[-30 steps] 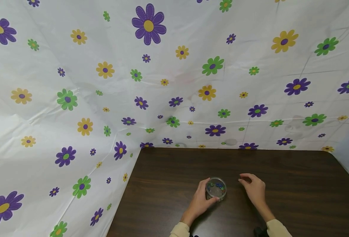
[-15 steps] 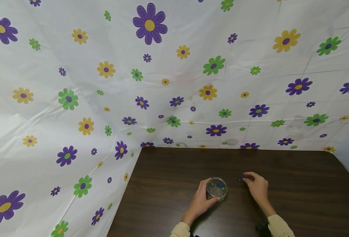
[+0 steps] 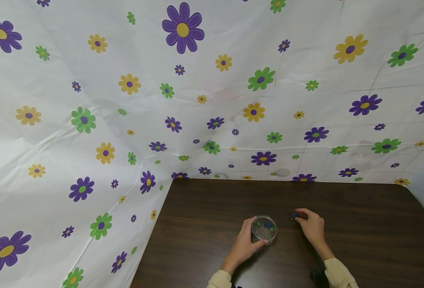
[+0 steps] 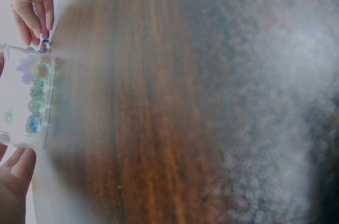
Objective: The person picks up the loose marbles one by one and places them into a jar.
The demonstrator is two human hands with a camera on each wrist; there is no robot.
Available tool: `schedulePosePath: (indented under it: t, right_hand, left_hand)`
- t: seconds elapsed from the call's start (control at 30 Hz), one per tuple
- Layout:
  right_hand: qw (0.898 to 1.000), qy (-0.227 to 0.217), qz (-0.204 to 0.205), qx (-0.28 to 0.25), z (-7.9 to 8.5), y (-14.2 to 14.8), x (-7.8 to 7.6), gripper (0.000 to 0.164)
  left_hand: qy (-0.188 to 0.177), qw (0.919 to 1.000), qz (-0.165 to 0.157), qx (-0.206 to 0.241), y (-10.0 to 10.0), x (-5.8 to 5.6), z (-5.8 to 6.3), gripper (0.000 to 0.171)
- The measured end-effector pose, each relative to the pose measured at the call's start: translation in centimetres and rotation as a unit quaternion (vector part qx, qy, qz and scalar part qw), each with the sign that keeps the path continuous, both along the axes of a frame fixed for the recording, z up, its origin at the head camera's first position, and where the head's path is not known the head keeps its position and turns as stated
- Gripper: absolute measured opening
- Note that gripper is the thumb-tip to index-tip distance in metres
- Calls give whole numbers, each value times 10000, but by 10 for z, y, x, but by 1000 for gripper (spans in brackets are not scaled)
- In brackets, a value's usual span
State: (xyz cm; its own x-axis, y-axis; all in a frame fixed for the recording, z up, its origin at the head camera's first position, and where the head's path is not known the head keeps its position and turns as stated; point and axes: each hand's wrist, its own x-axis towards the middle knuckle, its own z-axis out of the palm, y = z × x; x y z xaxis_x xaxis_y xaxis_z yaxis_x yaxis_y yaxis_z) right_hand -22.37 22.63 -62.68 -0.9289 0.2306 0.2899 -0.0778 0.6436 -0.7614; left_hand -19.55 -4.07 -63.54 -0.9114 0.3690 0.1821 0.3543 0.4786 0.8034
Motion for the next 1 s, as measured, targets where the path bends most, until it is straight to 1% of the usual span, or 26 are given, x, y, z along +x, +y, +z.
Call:
schedulePosePath:
  t: [0.27, 0.47, 0.67, 0.77, 1.0]
  right_hand:
    - [9997, -225, 77, 57, 0, 1, -1, 25]
    - [9997, -178, 137, 57, 1, 2, -1, 26]
    - [9995, -236, 163, 133, -1, 3, -4, 19]
    - [9991, -245, 232, 243, -1, 4, -5, 17]
    - [9971, -479, 466, 362, 1, 3, -4, 16]
  left_hand:
    - [-85, 10000, 32, -24, 0, -1, 0, 85]
    - [-1, 10000, 12, 70, 1, -1, 0, 83]
    - [-76, 9998, -28, 165, 1, -1, 0, 83]
    - [-97, 9998, -19, 189, 2, -1, 0, 83]
    - [-243, 9995, -4, 224, 1, 1, 1, 82]
